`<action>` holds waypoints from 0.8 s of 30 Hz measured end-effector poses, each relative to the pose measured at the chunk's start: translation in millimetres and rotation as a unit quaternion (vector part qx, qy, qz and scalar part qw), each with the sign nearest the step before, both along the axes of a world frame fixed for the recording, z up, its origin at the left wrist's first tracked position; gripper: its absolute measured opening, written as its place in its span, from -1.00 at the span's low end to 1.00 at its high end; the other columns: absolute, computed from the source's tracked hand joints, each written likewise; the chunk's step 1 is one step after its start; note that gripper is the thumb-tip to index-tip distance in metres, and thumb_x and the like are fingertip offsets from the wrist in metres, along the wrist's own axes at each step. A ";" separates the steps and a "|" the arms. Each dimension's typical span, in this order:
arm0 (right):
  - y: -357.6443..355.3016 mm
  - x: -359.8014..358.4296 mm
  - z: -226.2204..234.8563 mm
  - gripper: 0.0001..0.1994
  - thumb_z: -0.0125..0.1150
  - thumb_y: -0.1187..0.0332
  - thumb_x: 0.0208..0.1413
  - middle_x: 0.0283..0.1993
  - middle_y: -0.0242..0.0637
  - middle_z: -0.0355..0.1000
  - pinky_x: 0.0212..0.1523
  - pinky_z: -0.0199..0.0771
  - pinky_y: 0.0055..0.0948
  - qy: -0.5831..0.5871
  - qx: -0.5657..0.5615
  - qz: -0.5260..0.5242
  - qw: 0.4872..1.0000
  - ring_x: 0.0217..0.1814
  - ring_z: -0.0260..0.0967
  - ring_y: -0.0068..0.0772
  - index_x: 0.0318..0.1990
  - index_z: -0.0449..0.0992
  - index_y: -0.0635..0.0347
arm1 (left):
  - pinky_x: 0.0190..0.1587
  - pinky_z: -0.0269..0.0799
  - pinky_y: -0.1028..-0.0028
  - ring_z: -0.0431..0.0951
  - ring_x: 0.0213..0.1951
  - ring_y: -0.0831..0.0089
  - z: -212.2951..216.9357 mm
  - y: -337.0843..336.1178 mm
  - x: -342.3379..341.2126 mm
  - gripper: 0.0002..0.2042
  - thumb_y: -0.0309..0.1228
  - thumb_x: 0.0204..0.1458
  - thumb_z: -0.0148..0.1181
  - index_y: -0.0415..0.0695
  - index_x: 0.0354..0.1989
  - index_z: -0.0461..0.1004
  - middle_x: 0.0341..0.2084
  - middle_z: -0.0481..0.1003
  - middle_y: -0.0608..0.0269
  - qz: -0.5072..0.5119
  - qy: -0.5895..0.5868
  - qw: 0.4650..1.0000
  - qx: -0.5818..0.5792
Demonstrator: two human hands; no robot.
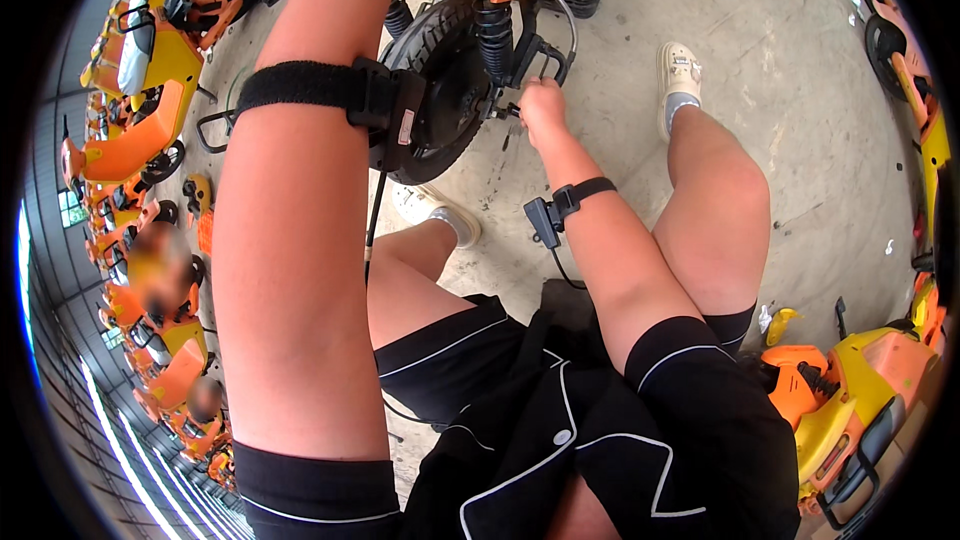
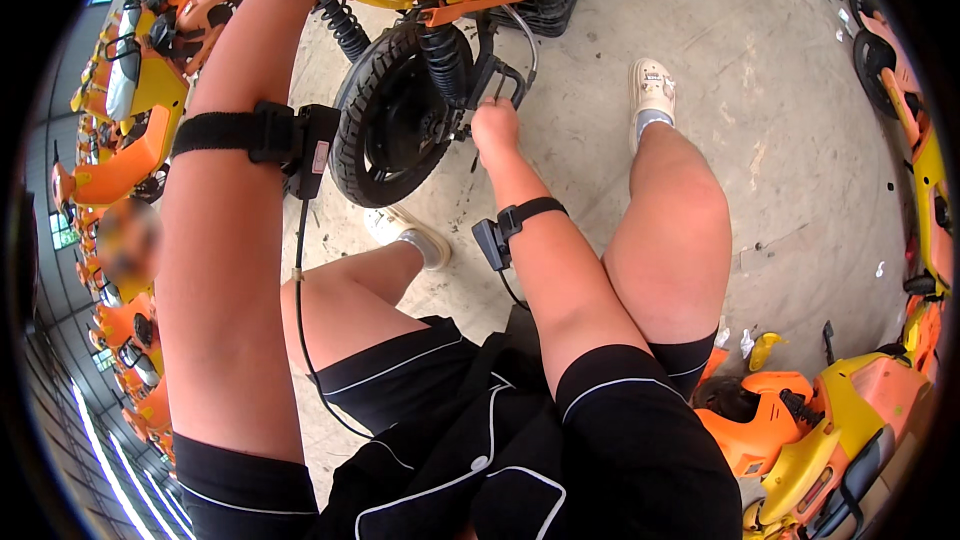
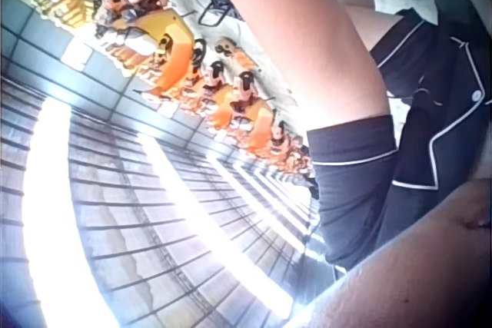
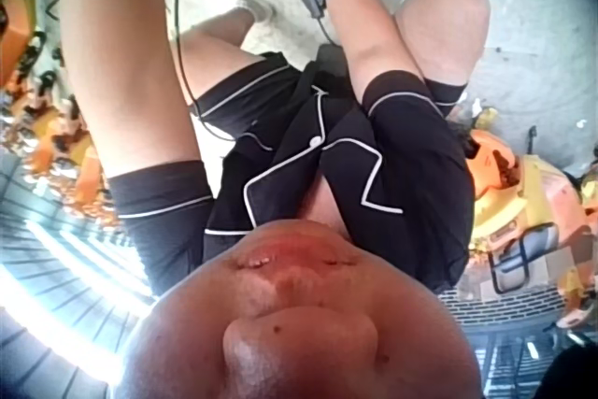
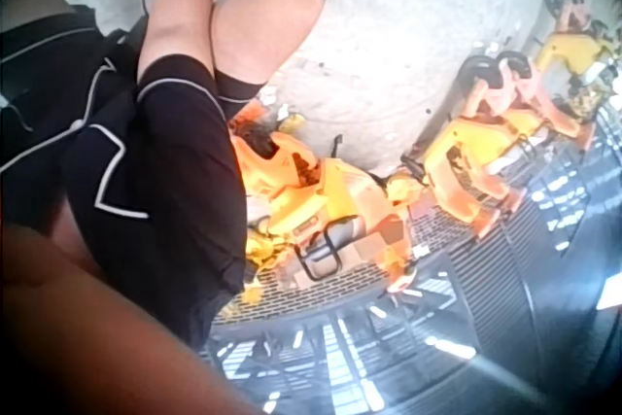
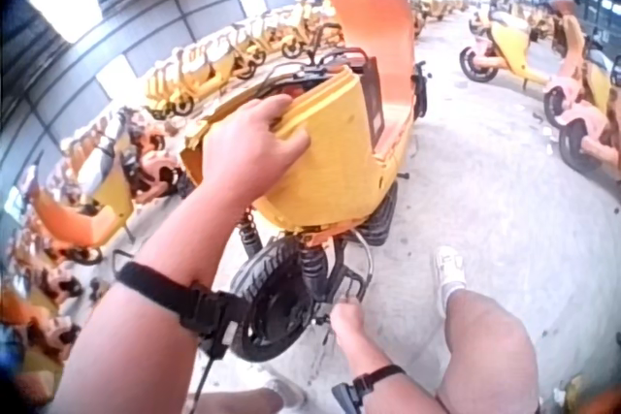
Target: The person is assembling a yellow electric scooter in a workshop. They use a wrench to tighten bolts on the rear wheel and suspension, then attach a yellow plastic body panel to the frame.
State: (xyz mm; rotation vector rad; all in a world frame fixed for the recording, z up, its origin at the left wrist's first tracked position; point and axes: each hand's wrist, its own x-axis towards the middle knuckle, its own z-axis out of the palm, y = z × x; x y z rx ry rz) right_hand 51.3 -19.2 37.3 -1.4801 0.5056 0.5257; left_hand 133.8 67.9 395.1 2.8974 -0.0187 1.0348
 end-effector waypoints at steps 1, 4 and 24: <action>-1.8 -0.4 9.3 -0.74 -0.15 0.22 0.34 -0.53 -0.29 0.32 -0.69 0.19 -0.40 0.009 0.004 0.002 1.000 -0.65 0.21 -0.48 -0.23 0.35 0.23 | -0.08 0.51 0.24 0.61 -0.15 0.16 0.5 -0.3 0.0 -0.58 -0.09 -0.07 0.19 0.00 -0.04 0.58 -0.19 0.61 0.14 0.004 0.003 1.000 0.000; -6.7 2.3 29.3 -0.75 -0.16 0.24 0.34 -0.51 -0.27 0.34 -0.68 0.26 -0.42 0.036 0.018 0.004 0.999 -0.64 0.26 -0.46 -0.23 0.35 0.24 | -0.07 0.51 0.24 0.61 -0.14 0.16 1.4 -1.8 0.5 -0.58 -0.08 -0.06 0.18 0.00 -0.04 0.58 -0.19 0.61 0.14 0.004 0.008 1.000 -0.001; -7.7 24.7 51.5 -0.86 -0.10 0.35 0.23 -0.56 -0.44 0.21 -0.65 -0.02 -0.43 0.169 0.145 -0.016 0.975 -0.69 -0.02 -0.54 -0.33 0.36 0.14 | -0.08 0.51 0.25 0.60 -0.15 0.16 -1.0 -1.5 2.6 -0.58 -0.08 -0.06 0.19 -0.03 -0.07 0.58 -0.22 0.60 0.14 0.011 -0.008 1.000 0.006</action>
